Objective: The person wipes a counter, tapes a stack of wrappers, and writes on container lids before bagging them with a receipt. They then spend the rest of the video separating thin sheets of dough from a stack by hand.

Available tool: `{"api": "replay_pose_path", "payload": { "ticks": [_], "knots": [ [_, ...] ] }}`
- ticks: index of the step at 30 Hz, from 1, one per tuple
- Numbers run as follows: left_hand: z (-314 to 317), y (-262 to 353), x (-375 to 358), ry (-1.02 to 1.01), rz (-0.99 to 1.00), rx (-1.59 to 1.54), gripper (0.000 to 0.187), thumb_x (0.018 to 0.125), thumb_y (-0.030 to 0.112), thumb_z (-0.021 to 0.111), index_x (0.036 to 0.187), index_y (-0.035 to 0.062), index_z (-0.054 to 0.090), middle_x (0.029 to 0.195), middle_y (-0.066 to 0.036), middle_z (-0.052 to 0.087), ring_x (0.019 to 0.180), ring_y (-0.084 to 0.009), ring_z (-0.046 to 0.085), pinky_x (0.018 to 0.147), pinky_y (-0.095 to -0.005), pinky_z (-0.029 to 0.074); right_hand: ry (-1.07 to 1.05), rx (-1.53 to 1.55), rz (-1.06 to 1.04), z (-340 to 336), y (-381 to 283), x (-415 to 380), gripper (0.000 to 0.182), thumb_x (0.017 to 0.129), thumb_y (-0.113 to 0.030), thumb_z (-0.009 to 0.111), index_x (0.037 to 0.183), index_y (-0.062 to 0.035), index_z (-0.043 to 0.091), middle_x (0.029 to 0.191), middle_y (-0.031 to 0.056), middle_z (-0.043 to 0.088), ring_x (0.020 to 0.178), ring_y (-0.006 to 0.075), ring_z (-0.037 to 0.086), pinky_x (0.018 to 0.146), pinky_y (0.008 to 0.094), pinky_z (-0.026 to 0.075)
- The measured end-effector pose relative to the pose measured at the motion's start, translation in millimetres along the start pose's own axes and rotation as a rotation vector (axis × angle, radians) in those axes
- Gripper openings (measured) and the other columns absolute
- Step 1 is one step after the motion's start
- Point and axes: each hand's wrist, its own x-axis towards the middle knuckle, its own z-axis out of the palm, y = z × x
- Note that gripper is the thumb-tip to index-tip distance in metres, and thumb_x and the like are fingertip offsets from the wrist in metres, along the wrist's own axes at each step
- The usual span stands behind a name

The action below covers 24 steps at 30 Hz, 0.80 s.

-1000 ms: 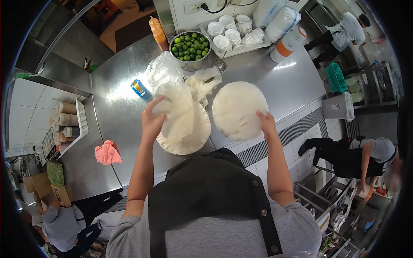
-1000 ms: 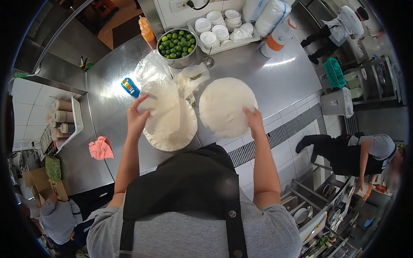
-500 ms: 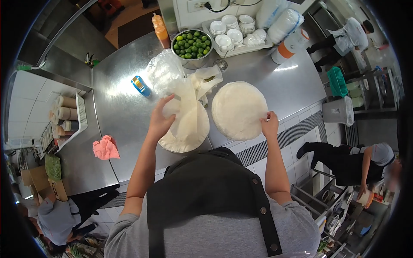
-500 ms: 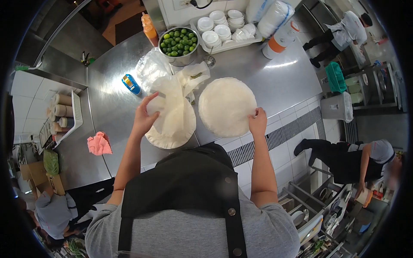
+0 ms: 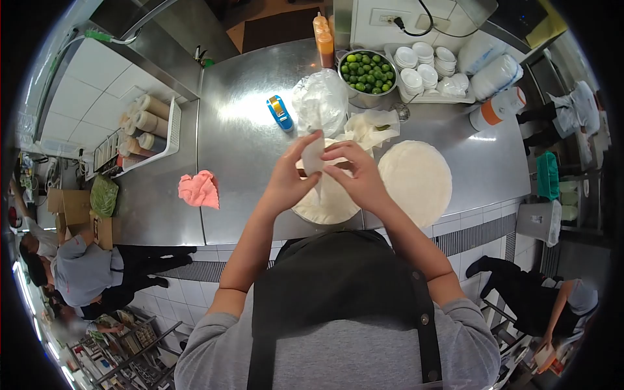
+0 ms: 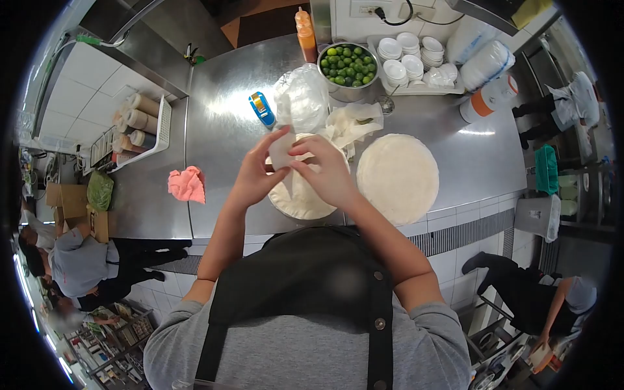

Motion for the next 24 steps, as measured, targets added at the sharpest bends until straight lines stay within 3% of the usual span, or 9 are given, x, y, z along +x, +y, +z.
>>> {"api": "replay_pose_path", "payload": {
  "ticks": [1,3,4,7,10,16,24],
  "knots": [
    [3,4,-3,0.007,-0.001,-0.001,0.082,0.077,-0.012,0.063,0.151,0.0137,0.039,0.143,-0.011,0.047,0.124,-0.023,0.055,0.086,-0.0326,0.06,-0.051,0.136,0.099,9,-2,4,0.023,0.083,-0.007,0.075,0.103,-0.0024,0.065,0.117,0.0093,0.061,0.102,0.0185,0.065,0.082,0.0316,0.058],
    [8,10,-9,-0.014,-0.018,-0.088,0.092,0.079,-0.011,0.063,0.158,0.018,0.025,0.147,-0.014,0.045,0.125,-0.0232,0.055,0.09,-0.032,0.058,-0.027,0.15,0.139,18,2,9,0.022,0.083,-0.007,0.076,0.101,-0.0008,0.065,0.113,0.0094,0.063,0.098,0.0178,0.067,0.081,0.0315,0.059],
    [9,0,-10,-0.001,-0.014,-0.199,0.101,0.082,-0.012,0.06,0.161,0.0221,0.008,0.148,-0.016,0.044,0.124,-0.022,0.055,0.088,-0.0319,0.056,0.004,0.166,0.18,20,3,11,0.022,0.084,-0.008,0.076,0.1,0.0008,0.064,0.109,0.0096,0.065,0.094,0.0172,0.068,0.081,0.0315,0.06],
    [7,-2,-15,-0.029,-0.014,-0.38,0.1,0.085,-0.016,0.052,0.161,0.0222,-0.001,0.152,-0.017,0.04,0.121,-0.02,0.056,0.088,-0.0305,0.053,-0.014,0.102,0.222,11,2,8,0.02,0.087,-0.008,0.075,0.1,0.0011,0.063,0.094,0.0069,0.067,0.087,0.0131,0.067,0.081,0.0298,0.058],
    [14,-6,-17,-0.028,-0.041,-0.365,0.096,0.088,-0.018,0.045,0.161,0.0203,-0.003,0.147,-0.016,0.048,0.123,-0.0166,0.053,0.098,-0.0293,0.048,0.004,0.097,0.257,6,4,6,0.02,0.085,-0.008,0.077,0.098,-0.0005,0.063,0.091,0.0062,0.067,0.084,0.0117,0.066,0.077,0.0276,0.056],
    [17,-16,-18,-0.124,-0.056,-0.246,0.09,0.091,-0.016,0.039,0.161,0.0188,-0.005,0.129,-0.014,0.061,0.11,-0.0144,0.056,0.098,-0.0275,0.042,0.041,0.098,0.23,3,17,2,0.02,0.085,-0.012,0.078,0.087,-0.0022,0.062,0.082,0.0067,0.07,0.074,0.0136,0.068,0.07,0.0288,0.054],
    [14,-16,-17,-0.151,-0.09,-0.211,0.09,0.091,-0.016,0.039,0.161,0.0186,-0.006,0.124,-0.014,0.062,0.109,-0.0152,0.056,0.098,-0.0274,0.043,0.048,0.173,0.321,4,15,4,0.02,0.085,-0.011,0.078,0.086,-0.0021,0.06,0.081,0.0073,0.07,0.074,0.0143,0.069,0.07,0.0286,0.054]
  ]
}}
